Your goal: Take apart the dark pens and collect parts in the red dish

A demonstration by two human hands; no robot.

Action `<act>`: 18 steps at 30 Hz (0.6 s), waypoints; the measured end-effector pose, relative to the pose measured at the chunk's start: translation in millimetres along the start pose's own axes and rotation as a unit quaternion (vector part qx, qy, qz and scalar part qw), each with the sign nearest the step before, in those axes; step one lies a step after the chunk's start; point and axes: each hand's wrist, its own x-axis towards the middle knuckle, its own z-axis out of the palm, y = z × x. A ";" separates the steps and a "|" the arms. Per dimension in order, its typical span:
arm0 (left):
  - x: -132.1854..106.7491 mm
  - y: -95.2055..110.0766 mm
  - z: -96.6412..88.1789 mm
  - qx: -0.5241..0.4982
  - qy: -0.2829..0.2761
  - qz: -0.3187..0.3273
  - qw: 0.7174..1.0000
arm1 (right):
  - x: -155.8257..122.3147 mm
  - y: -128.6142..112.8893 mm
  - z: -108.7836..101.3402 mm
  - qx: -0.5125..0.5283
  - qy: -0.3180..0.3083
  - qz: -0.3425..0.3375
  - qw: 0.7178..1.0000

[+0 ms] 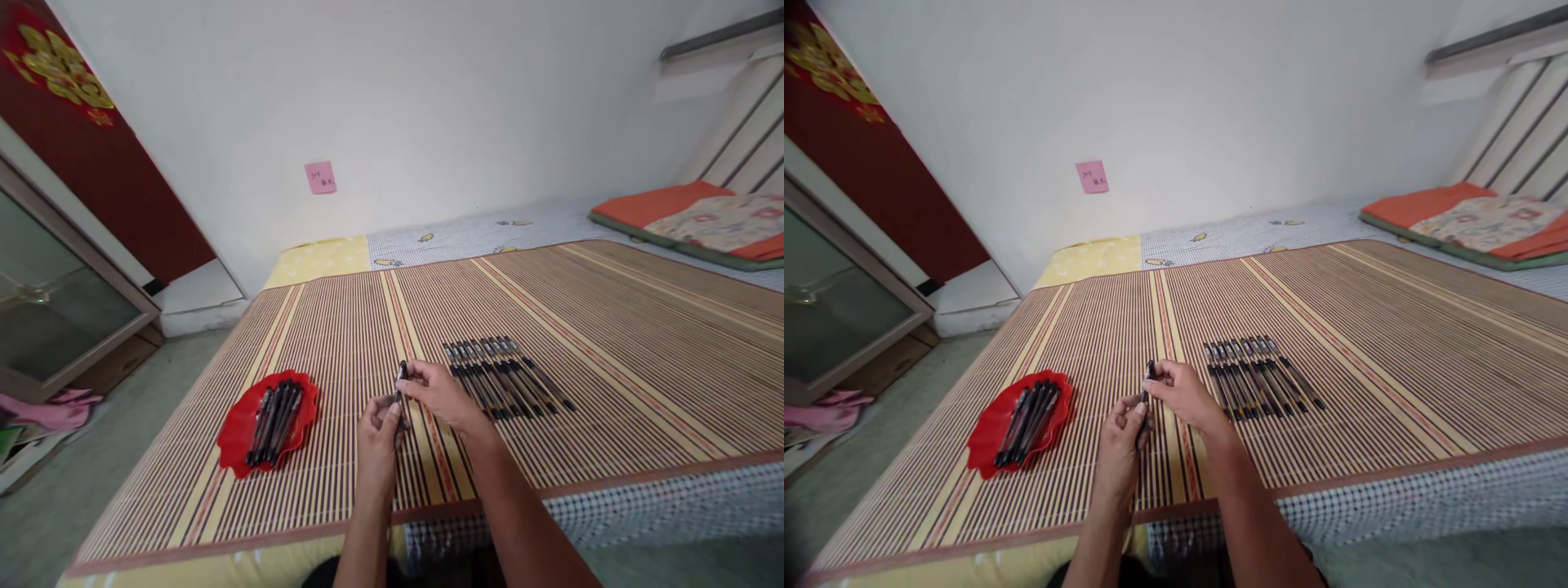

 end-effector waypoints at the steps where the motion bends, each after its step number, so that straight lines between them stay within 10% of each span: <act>1: -0.2 0.2 0.1 0.009 0.002 0.011 1.000 | 0.0 -0.6 0.7 -0.001 0.001 0.002 1.000; 11: -1.6 -3.0 -3.4 0.155 0.026 0.137 0.978 | 1.4 5.7 10.8 0.016 -0.008 0.010 1.000; 18: 4.9 -7.2 -5.6 0.124 0.011 0.086 0.989 | 5.5 17.4 17.5 0.056 0.015 0.039 0.998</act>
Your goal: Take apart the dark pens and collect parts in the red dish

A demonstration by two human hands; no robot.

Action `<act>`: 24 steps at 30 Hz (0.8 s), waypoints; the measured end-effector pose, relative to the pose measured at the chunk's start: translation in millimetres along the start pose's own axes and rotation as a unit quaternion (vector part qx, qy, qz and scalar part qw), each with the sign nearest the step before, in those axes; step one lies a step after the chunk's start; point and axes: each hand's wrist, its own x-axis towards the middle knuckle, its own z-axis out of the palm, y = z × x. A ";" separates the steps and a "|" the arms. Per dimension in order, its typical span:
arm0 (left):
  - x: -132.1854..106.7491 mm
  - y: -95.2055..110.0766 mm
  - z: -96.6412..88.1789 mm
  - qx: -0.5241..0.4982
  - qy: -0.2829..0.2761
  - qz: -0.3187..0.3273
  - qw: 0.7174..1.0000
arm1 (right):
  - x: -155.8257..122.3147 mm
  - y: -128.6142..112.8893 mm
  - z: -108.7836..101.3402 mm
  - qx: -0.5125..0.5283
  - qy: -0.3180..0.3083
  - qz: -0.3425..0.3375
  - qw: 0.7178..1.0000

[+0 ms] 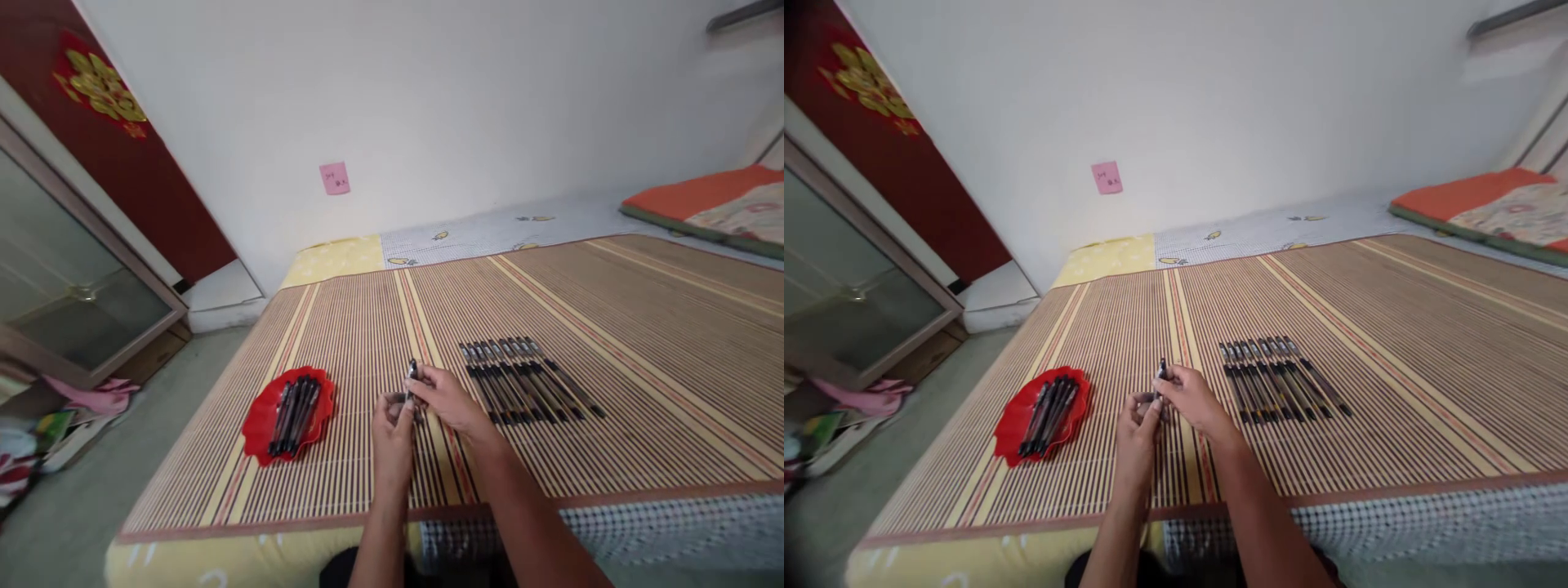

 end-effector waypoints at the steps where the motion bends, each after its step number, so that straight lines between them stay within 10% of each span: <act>1: -0.5 0.4 0.7 -0.011 -0.006 -0.006 1.000 | 0.6 2.0 -1.5 -0.001 0.008 0.004 1.000; 8: 1.5 21.1 -19.1 0.068 0.088 0.051 0.992 | 6.5 19.7 -9.7 0.011 0.088 0.041 0.995; 15: 35.6 68.2 -135.0 0.268 0.239 0.108 0.927 | 7.6 32.3 -3.9 -0.127 0.065 0.013 0.990; 18: 53.8 85.4 -178.6 0.420 0.222 0.072 0.877 | 8.2 33.9 -0.6 -0.147 0.058 0.009 0.987; 24: 77.3 92.8 -203.8 0.516 0.199 0.020 0.833 | 5.9 27.7 -0.3 -0.185 0.046 0.010 0.982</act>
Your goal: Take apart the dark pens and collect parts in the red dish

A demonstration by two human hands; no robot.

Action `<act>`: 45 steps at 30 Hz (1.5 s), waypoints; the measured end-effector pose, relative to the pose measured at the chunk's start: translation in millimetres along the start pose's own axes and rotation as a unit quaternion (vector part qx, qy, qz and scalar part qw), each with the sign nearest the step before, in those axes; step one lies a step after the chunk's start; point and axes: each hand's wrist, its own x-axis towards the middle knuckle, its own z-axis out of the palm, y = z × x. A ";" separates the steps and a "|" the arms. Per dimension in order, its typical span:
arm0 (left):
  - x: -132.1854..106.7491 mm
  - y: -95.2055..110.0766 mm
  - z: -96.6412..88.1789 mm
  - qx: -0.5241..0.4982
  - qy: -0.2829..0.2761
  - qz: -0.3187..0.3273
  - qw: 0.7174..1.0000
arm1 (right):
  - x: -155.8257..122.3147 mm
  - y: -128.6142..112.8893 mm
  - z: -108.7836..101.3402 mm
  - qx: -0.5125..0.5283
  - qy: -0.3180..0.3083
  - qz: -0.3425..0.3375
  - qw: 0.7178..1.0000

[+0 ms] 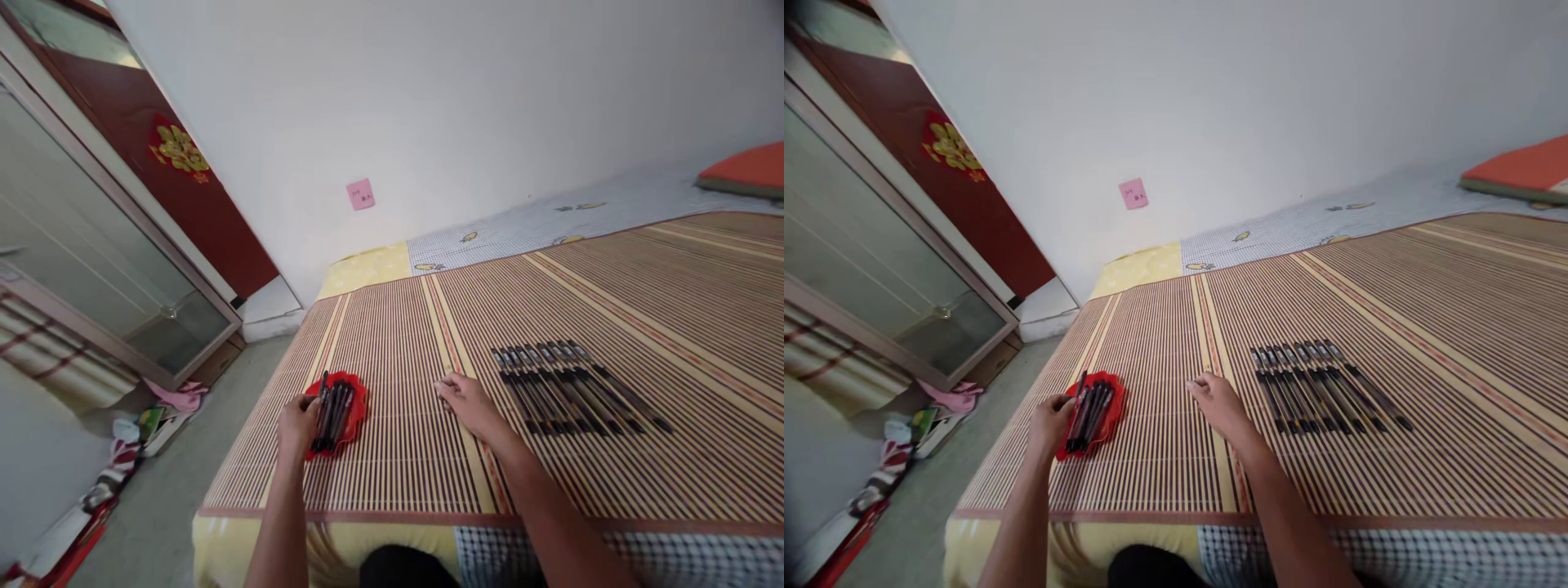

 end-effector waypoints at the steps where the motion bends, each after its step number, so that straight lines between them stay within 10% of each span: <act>1: 1.3 -1.1 2.0 0.014 -0.005 -0.004 1.000 | -0.4 -0.9 -1.0 -0.005 -0.001 0.000 1.000; 10: 0.0 -5.7 9.4 0.046 0.000 -0.019 0.999 | -1.6 -2.4 -3.6 -0.026 0.003 -0.002 1.000; 16: -13.8 17.8 -15.3 -0.085 0.184 0.004 0.979 | 1.2 -2.8 -3.8 -0.023 0.017 -0.009 1.000; 19: -25.7 43.1 -21.1 -0.452 0.201 -0.014 0.869 | 2.2 -4.6 1.5 -0.029 0.017 -0.015 0.999; 21: -35.1 64.1 -17.4 -0.661 0.050 -0.053 0.747 | 1.5 -6.8 7.1 -0.039 0.012 -0.021 0.999; 24: -53.9 98.6 -1.0 -0.797 -0.104 -0.130 0.580 | -1.2 -11.1 14.7 -0.065 0.001 -0.029 0.997; 27: -77.3 128.5 19.6 -0.825 -0.175 -0.183 0.505 | -4.1 -16.1 18.0 -0.096 -0.009 -0.028 0.995; 35: -113.9 146.3 52.0 -0.798 -0.235 -0.264 0.489 | -8.2 -32.2 4.1 -0.176 -0.012 -0.014 0.984; 45: -112.5 134.9 70.8 -0.784 -0.260 -0.279 0.490 | -12.4 -14.8 -85.2 -0.305 0.087 0.112 0.942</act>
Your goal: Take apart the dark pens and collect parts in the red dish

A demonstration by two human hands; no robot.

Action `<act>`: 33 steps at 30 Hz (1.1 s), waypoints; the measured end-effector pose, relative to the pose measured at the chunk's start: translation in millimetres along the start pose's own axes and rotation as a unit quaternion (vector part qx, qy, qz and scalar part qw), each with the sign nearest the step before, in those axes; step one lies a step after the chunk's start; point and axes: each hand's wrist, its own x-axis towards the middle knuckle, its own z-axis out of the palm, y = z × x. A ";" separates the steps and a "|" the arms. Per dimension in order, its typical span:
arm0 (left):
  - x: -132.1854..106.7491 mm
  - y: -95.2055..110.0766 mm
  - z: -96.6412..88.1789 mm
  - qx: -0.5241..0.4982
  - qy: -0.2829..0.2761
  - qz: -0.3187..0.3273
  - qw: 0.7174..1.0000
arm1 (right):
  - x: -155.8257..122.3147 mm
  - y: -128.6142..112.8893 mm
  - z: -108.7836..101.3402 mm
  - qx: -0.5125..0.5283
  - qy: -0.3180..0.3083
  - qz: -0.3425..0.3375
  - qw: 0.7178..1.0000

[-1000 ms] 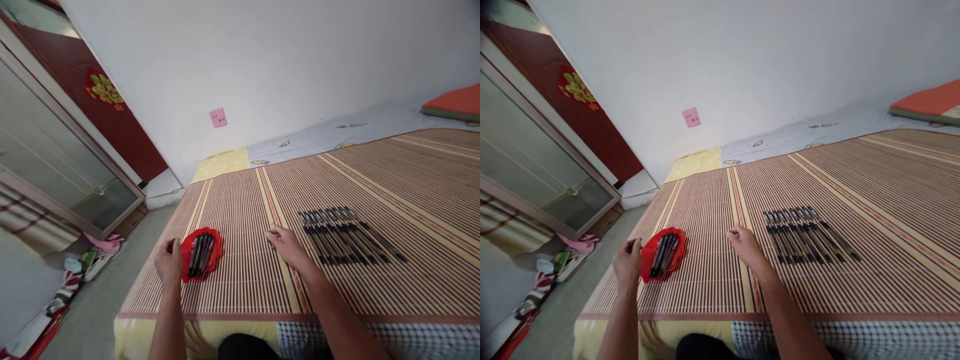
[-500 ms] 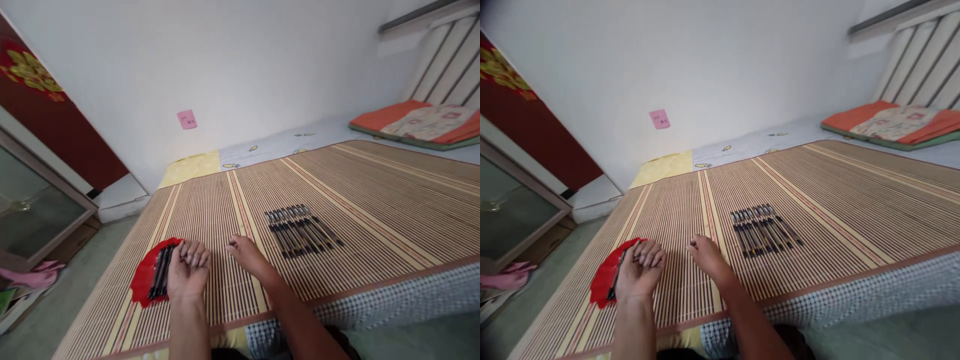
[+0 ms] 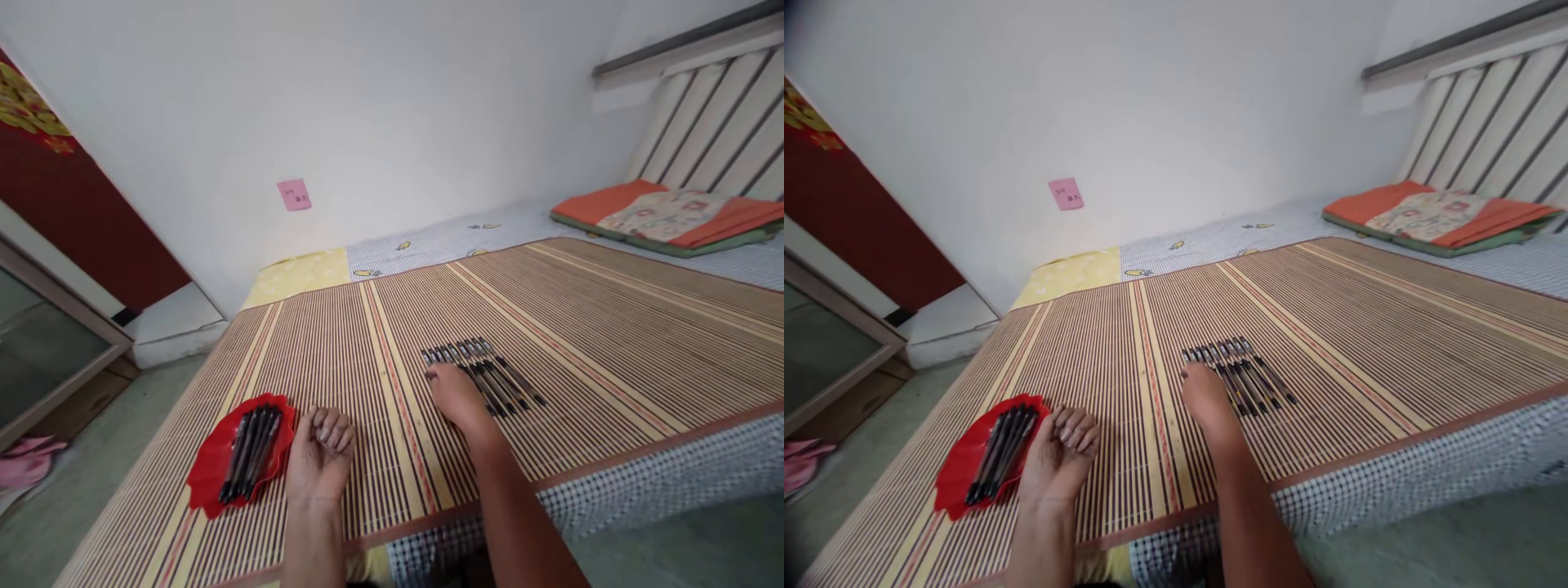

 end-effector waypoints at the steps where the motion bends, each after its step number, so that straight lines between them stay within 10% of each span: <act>1: 1.4 -0.3 -1.6 0.001 -0.002 -0.002 1.000 | 0.4 5.0 -3.6 -0.016 0.004 0.017 1.000; 27: 12.2 -0.2 -14.6 0.102 0.013 0.040 0.994 | -10.6 -7.1 -3.1 -0.074 -0.052 -0.023 0.996; 30: 19.5 -8.4 -22.2 0.332 0.036 0.116 0.935 | -13.2 -13.0 1.4 -0.083 -0.080 -0.026 0.993; 33: 24.0 -23.9 -30.3 0.619 0.010 0.161 0.769 | -13.5 -16.1 4.3 -0.103 -0.094 -0.023 0.990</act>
